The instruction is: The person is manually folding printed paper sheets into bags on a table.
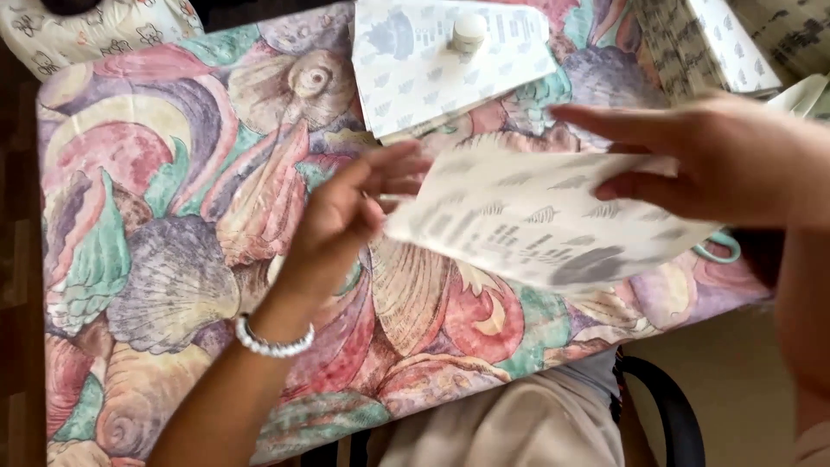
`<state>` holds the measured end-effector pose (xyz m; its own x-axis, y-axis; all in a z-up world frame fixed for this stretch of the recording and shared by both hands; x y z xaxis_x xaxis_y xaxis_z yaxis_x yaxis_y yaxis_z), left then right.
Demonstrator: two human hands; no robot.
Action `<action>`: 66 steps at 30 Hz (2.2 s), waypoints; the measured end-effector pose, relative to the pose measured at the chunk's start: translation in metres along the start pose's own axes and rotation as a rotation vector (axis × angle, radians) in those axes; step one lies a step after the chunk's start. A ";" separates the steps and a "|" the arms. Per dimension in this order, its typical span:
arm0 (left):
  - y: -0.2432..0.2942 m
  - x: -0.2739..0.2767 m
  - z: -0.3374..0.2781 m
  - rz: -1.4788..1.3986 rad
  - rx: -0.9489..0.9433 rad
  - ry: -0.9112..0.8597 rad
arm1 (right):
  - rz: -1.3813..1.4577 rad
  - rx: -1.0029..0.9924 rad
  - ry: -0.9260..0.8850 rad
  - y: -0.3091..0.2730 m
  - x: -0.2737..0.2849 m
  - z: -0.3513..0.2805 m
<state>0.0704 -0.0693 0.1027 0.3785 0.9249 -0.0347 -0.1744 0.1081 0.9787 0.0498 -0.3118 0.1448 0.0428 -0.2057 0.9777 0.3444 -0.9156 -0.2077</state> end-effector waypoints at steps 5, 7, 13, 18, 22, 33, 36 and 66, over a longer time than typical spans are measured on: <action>-0.050 0.007 0.009 0.057 0.115 0.032 | -0.238 -0.137 -0.466 -0.025 -0.050 0.046; -0.063 0.007 0.011 0.135 0.165 0.023 | -0.265 0.060 -0.424 -0.032 -0.078 0.066; -0.082 0.005 0.014 0.763 -0.143 0.001 | -0.319 0.155 -0.401 -0.038 -0.120 0.092; -0.087 0.004 0.002 0.833 -0.271 0.105 | 0.191 0.470 0.450 -0.092 -0.071 0.046; -0.081 0.003 -0.003 0.832 -0.290 0.130 | 0.215 0.586 0.395 -0.115 -0.111 -0.030; -0.049 -0.024 -0.038 0.899 -0.486 -0.003 | 0.001 0.511 0.411 -0.115 -0.152 -0.062; -0.055 -0.031 -0.054 0.856 -0.478 -0.085 | 0.004 0.461 0.458 -0.116 -0.147 -0.065; -0.052 -0.041 -0.081 1.133 -0.626 -0.090 | 0.152 0.314 0.455 -0.074 -0.148 -0.059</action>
<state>-0.0096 -0.0834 0.0372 -0.2035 0.5878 0.7830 -0.8190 -0.5405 0.1929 -0.0370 -0.2343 0.0136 -0.2706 -0.5186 0.8110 0.6311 -0.7318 -0.2573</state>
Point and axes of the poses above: each hand's wrist, its own z-axis towards the middle knuckle, its own x-axis out of the back of the hand, y = z × x, the point moved 10 cm from there along z, towards the middle knuckle, and after that the axes turned 14 degrees about y, right-handed, at the moved point
